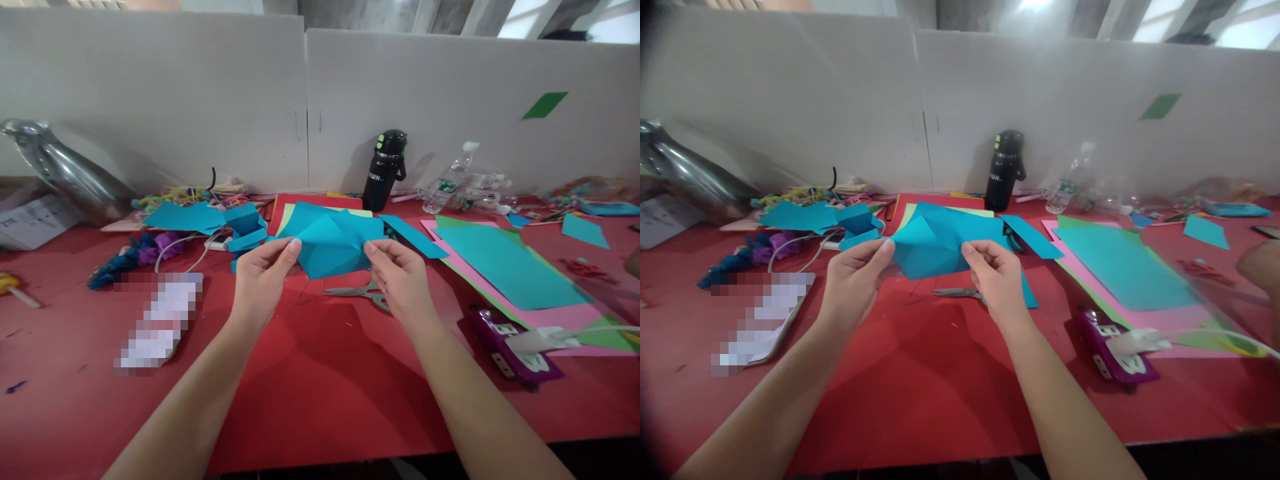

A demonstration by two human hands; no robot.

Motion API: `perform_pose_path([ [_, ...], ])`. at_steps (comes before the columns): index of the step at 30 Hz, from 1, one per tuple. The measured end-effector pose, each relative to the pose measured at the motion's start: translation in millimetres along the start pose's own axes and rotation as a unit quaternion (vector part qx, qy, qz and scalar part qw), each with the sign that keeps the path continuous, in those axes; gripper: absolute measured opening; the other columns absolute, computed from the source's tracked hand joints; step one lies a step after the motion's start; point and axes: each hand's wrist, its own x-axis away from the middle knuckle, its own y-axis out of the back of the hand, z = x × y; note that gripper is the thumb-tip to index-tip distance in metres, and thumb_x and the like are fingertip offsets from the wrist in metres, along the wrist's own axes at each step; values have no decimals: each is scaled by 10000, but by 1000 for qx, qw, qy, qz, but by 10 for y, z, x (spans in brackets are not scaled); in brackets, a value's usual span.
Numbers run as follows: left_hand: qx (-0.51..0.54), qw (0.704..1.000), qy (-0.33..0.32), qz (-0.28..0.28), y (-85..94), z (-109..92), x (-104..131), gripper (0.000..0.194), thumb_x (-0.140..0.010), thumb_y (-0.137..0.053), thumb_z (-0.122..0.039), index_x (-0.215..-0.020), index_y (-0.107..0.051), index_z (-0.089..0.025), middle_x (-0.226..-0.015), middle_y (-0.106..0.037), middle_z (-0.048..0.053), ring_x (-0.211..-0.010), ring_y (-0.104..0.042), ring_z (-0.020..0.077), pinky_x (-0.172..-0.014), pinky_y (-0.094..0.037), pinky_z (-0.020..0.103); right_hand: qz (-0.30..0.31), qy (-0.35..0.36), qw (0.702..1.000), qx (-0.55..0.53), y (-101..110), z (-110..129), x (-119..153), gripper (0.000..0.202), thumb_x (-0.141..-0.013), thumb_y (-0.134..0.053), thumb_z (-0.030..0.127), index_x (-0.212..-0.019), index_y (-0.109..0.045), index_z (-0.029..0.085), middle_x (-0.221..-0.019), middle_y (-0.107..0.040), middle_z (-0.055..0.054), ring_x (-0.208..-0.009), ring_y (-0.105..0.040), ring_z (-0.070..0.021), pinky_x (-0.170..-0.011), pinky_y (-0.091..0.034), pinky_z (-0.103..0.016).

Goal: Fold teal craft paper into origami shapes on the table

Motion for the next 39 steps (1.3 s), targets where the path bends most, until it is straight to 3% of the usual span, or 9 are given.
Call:
perform_pose_path([
  [5,100,994,51,-5,-25,-43,-23,226,-809,-786,-424,-852,-742,-207,-905,-768,42,-868,-739,213,-713,-624,335,25,-3,1000,12,-30,-18,15,238,-822,-771,420,-833,-710,191,-484,-379,87,-418,-293,-59,-386,-196,-231],
  [8,140,986,89,-34,-17,-54,-41,247,-778,-812,-412,-863,-713,-202,-925,-770,42,-867,-743,208,-722,-619,324,34,-13,999,34,-44,-19,26,258,-816,-771,438,-839,-702,190,-480,-382,88,-425,-302,-66,-393,-209,-233],
  [16,92,992,68,-59,-2,-31,-52,284,-796,-783,-430,-959,-720,-206,-938,-754,49,-824,-729,188,-650,-593,278,41,-6,997,62,-47,-32,41,263,-820,-758,453,-830,-702,197,-494,-388,83,-438,-315,-71,-406,-227,-241],
  [20,-53,998,-20,6,31,-46,-26,495,-778,-809,-399,-1232,-684,-246,-1126,-728,80,-991,-695,224,-729,-595,292,52,-1,996,68,-44,-33,38,256,-823,-756,451,-811,-702,202,-490,-384,81,-437,-310,-72,-408,-230,-242],
  [22,-115,991,-48,46,60,-42,-17,581,-731,-853,-367,-1273,-671,-261,-1209,-706,87,-1072,-672,258,-810,-594,329,62,0,995,80,-36,-31,31,257,-826,-752,455,-805,-703,204,-493,-383,80,-437,-311,-73,-409,-240,-242],
  [26,-167,981,-57,77,132,-50,-36,483,-733,-852,-378,-1178,-720,-244,-1173,-722,91,-1090,-670,295,-831,-592,361,76,2,990,119,-3,-27,18,273,-838,-734,478,-832,-714,206,-509,-398,74,-449,-329,-80,-423,-266,-246],
  [31,-185,973,-53,129,184,-161,-52,569,-766,-824,-401,-1292,-653,-268,-1298,-682,101,-1251,-598,321,-970,-538,397,111,34,978,175,19,-23,29,294,-860,-700,494,-852,-714,201,-544,-414,63,-492,-346,-94,-454,-293,-252],
  [36,-212,966,-76,129,153,-188,-10,396,-828,-766,-399,-1183,-708,-234,-1222,-714,100,-1148,-655,294,-966,-533,395,180,55,960,209,-13,-10,82,292,-914,-633,485,-895,-707,203,-664,-572,18,-560,-445,-111,-503,-354,-251],
  [39,-217,963,-82,138,147,-163,-11,389,-829,-768,-364,-1191,-699,-238,-1163,-735,90,-1086,-675,268,-894,-550,356,218,65,944,238,-32,17,118,278,-948,-592,466,-909,-699,212,-705,-607,9,-586,-467,-117,-538,-375,-255],
])
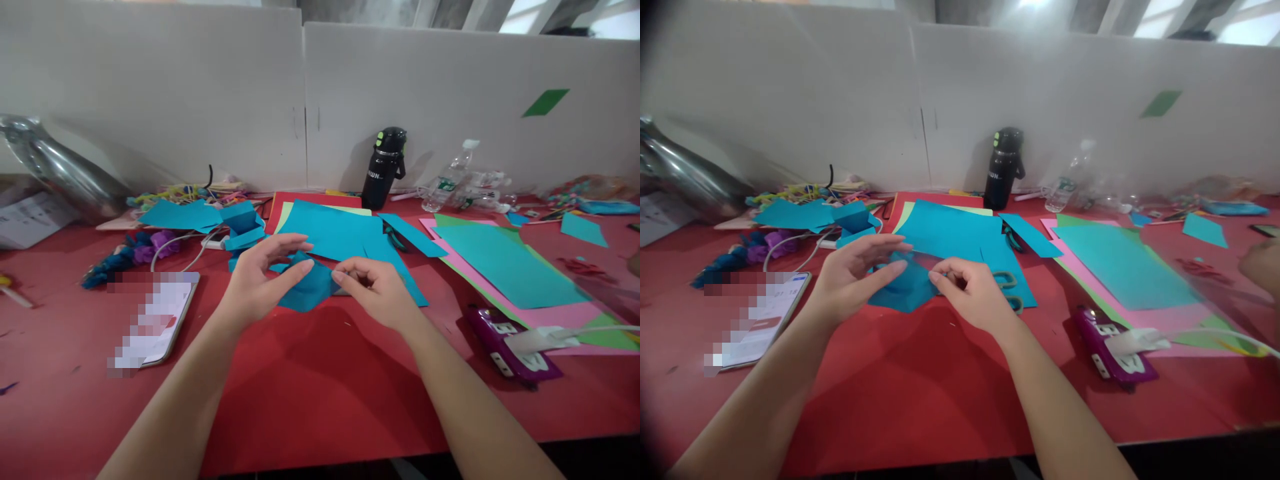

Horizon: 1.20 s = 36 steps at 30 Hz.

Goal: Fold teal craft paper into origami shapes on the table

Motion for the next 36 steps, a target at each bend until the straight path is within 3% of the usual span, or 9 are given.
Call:
perform_pose_path([
  [4,-34,998,30,54,29,17,-11,316,-817,-773,-380,-1100,-743,-242,-925,-745,50,-772,-666,191,-631,-532,281,22,17,999,20,7,53,15,258,-959,-589,438,-883,-689,213,-672,-585,25,-557,-439,-104,-519,-350,-249],
  [8,-2,995,73,61,70,-20,-8,223,-820,-768,-403,-969,-766,-236,-673,-665,7,-568,-585,145,-476,-445,244,21,21,999,20,23,72,14,251,-960,-592,430,-881,-691,213,-696,-609,22,-559,-447,-101,-518,-354,-247],
  [13,56,992,100,60,78,-53,-14,183,-809,-776,-397,-841,-770,-217,-689,-697,24,-579,-624,158,-504,-490,252,18,17,1000,12,23,45,13,250,-956,-598,437,-914,-703,215,-717,-635,16,-573,-477,-104,-537,-395,-244],
  [19,38,994,103,1,44,-37,-33,221,-776,-804,-395,-818,-761,-182,-669,-715,24,-588,-636,150,-512,-501,235,29,13,999,-6,25,37,12,254,-962,-586,437,-1011,-718,225,-832,-691,-14,-661,-572,-129,-591,-452,-255],
  [25,4,994,106,-16,17,-61,-25,225,-791,-790,-376,-842,-749,-161,-684,-729,18,-602,-642,140,-537,-516,222,12,8,1000,10,22,17,17,229,-930,-643,426,-1029,-718,233,-612,-469,52,-545,-429,-102,-511,-363,-245],
  [36,-13,996,83,-16,22,-34,-16,188,-806,-781,-355,-837,-754,-172,-694,-734,10,-622,-652,132,-533,-502,204,4,-1,1000,3,1,29,6,225,-927,-646,438,-987,-725,236,-623,-556,40,-557,-439,-97,-517,-355,-242],
])
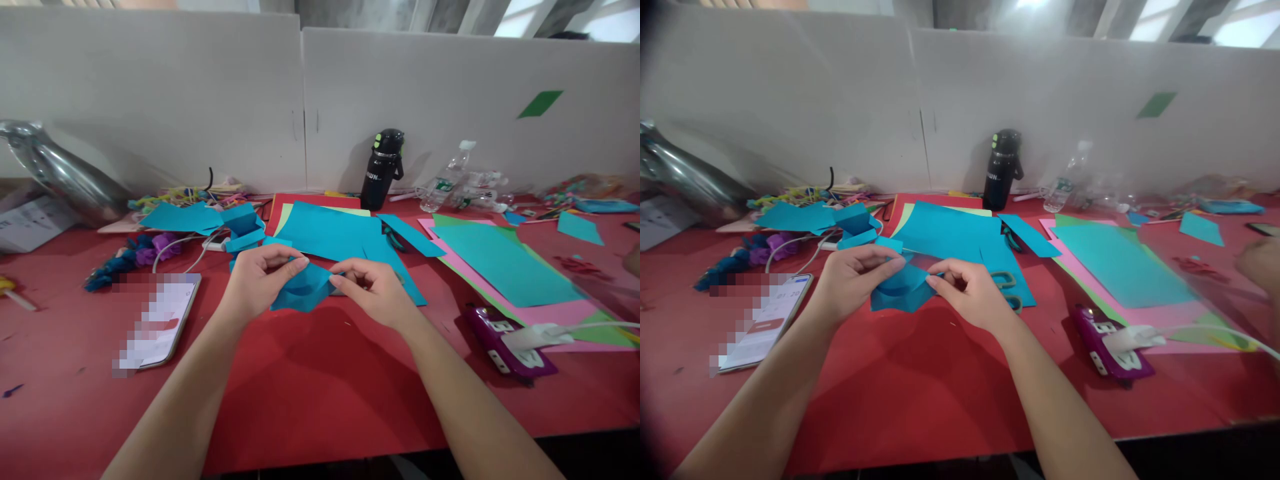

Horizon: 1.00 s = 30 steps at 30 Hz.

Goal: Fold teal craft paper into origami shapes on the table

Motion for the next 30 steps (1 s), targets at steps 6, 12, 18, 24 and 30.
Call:
perform_pose_path([
  [6,0,1000,-10,-5,-10,12,-14,174,-802,-786,-348,-835,-757,-179,-696,-741,5,-622,-654,126,-532,-500,195,0,1,1000,-4,5,-8,-1,224,-925,-650,436,-1001,-726,239,-614,-519,48,-549,-432,-96,-513,-355,-242],
  [12,5,1000,-4,-13,-12,13,-9,193,-792,-795,-364,-830,-762,-178,-685,-734,8,-610,-645,130,-528,-500,207,2,6,1000,-1,11,-6,-6,227,-927,-648,448,-995,-725,245,-628,-531,44,-556,-450,-97,-522,-365,-241],
  [18,20,1000,5,-11,-54,28,3,195,-786,-803,-370,-829,-769,-182,-685,-736,9,-597,-641,127,-525,-504,208,3,-4,1000,2,9,-23,-13,269,-913,-652,491,-948,-721,233,-645,-590,24,-558,-444,-110,-525,-366,-256],
  [24,27,1000,0,-4,-52,58,12,190,-793,-802,-373,-853,-776,-194,-752,-769,22,-679,-704,155,-574,-554,215,-6,3,1000,-7,-1,-21,-28,272,-931,-628,476,-886,-715,222,-620,-537,35,-556,-426,-102,-505,-328,-252],
  [30,20,1000,-8,-5,-56,53,14,195,-800,-797,-372,-863,-776,-188,-774,-780,35,-738,-740,192,-600,-584,239,-17,-4,1000,-23,-12,-24,-32,260,-931,-629,460,-903,-705,213,-622,-517,41,-543,-412,-98,-487,-309,-251],
])
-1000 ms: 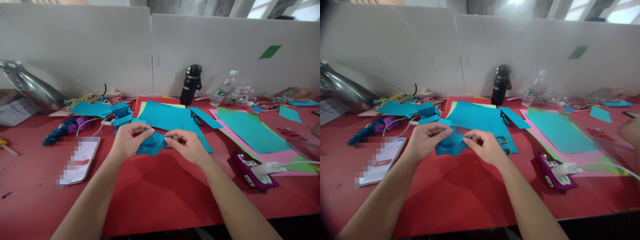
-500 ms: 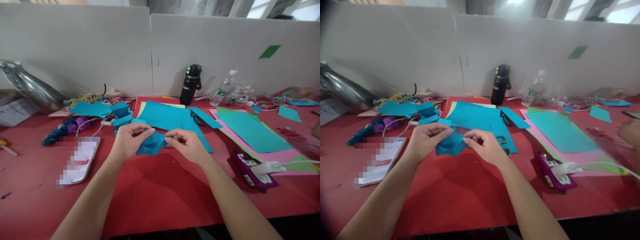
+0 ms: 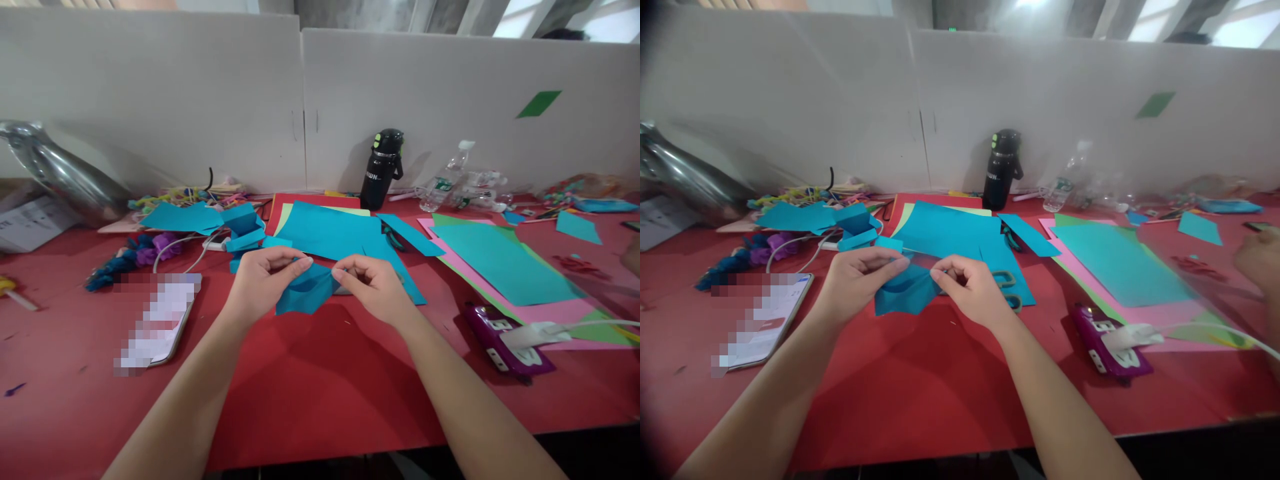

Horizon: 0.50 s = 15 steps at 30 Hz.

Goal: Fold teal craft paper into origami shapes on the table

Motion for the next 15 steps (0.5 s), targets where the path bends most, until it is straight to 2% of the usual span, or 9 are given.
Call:
perform_pose_path([
  [10,6,1000,18,4,5,-45,-8,207,-780,-805,-371,-840,-770,-177,-760,-780,50,-717,-737,207,-603,-596,273,-5,-13,1000,-16,-10,2,5,270,-920,-632,462,-895,-708,204,-627,-543,29,-532,-417,-100,-479,-330,-247],
  [15,2,1000,14,-5,4,-58,-6,236,-765,-815,-396,-828,-773,-172,-743,-775,48,-689,-720,198,-589,-575,266,1,-15,1000,-27,-9,16,7,262,-920,-636,455,-912,-713,204,-682,-613,11,-574,-475,-108,-513,-374,-245],
])
